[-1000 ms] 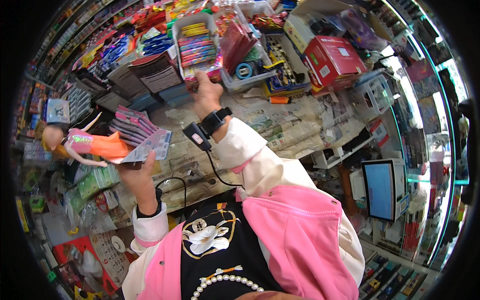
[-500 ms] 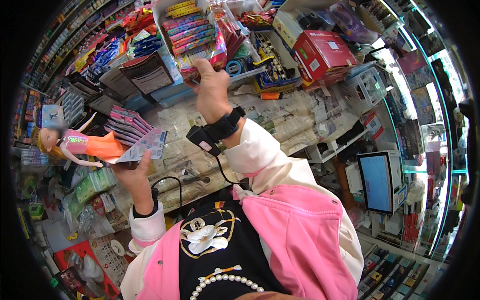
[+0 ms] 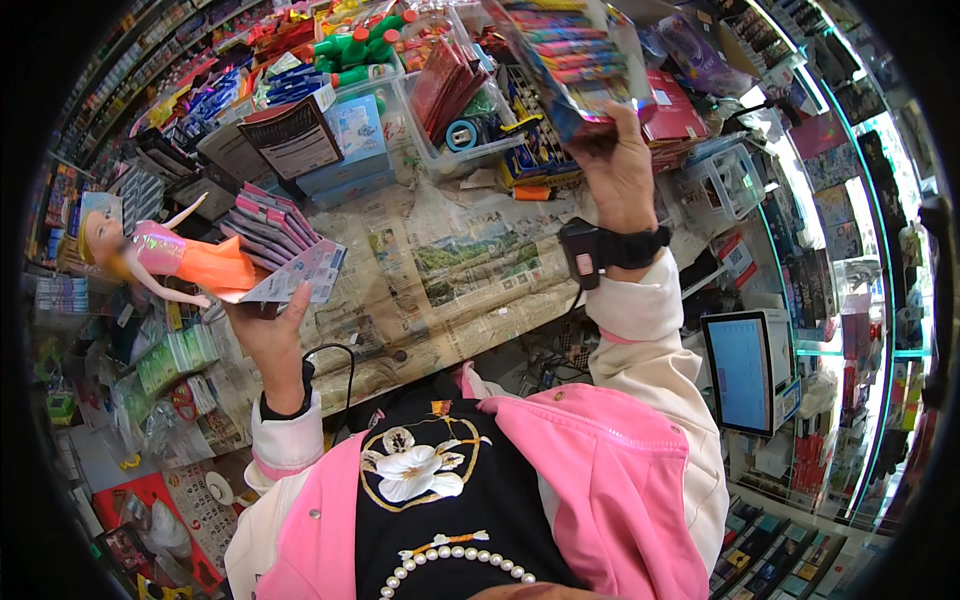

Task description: The person organizes items on a cluttered counter in a small shop. They handle a plastic-wrapped item, a doll, and a box of crayons, placing them into containers. They also wipe a yellow table with a cloth and move a calculator.

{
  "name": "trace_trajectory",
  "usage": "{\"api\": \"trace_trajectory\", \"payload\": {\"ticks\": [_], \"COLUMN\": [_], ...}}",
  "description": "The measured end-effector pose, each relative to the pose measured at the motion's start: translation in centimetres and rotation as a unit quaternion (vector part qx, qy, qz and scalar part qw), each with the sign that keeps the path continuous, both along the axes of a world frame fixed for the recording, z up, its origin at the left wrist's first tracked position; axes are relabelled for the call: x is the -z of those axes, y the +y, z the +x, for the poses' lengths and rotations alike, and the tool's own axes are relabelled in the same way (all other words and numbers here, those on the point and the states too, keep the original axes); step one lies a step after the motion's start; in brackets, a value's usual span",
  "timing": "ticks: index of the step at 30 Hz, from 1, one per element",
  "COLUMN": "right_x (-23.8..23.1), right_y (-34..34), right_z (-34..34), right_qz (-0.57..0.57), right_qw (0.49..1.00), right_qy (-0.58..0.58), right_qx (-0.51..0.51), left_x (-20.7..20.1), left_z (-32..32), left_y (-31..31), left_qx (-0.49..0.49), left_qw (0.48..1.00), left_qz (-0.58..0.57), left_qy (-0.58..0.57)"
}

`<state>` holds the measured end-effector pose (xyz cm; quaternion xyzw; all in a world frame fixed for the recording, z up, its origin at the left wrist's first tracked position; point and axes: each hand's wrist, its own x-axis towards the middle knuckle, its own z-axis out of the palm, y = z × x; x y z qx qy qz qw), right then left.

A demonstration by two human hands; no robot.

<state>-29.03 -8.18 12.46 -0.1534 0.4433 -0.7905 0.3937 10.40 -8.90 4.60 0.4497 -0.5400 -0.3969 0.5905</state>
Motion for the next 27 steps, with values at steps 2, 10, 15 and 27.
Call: {"api": "trace_trajectory", "payload": {"ticks": [2,10,15,27], "right_x": [0.8,6.1,9.7,11.7], "right_y": [0.5,0.4,-1.0,-3.9], "right_z": [-2.0,-5.3,-6.2,-7.9], "right_qz": [0.017,0.106,0.129,0.268], "right_qw": [1.0,0.993,0.99,0.959], "right_qy": [-0.011,0.023,-0.027,0.09], "right_qx": [0.019,0.049,0.053,-0.031], "left_x": [0.2,-0.1,-0.4,-0.5], "left_z": [-0.3,-1.3,-2.0,-2.9], "left_y": [-0.1,-0.1,0.0,0.1], "left_qx": [0.017,0.039,0.047,0.052], "left_qw": [0.999,0.998,0.998,0.998], "left_qz": [-0.025,-0.04,-0.045,-0.032], "left_qy": [0.013,-0.008,-0.026,-0.025]}}
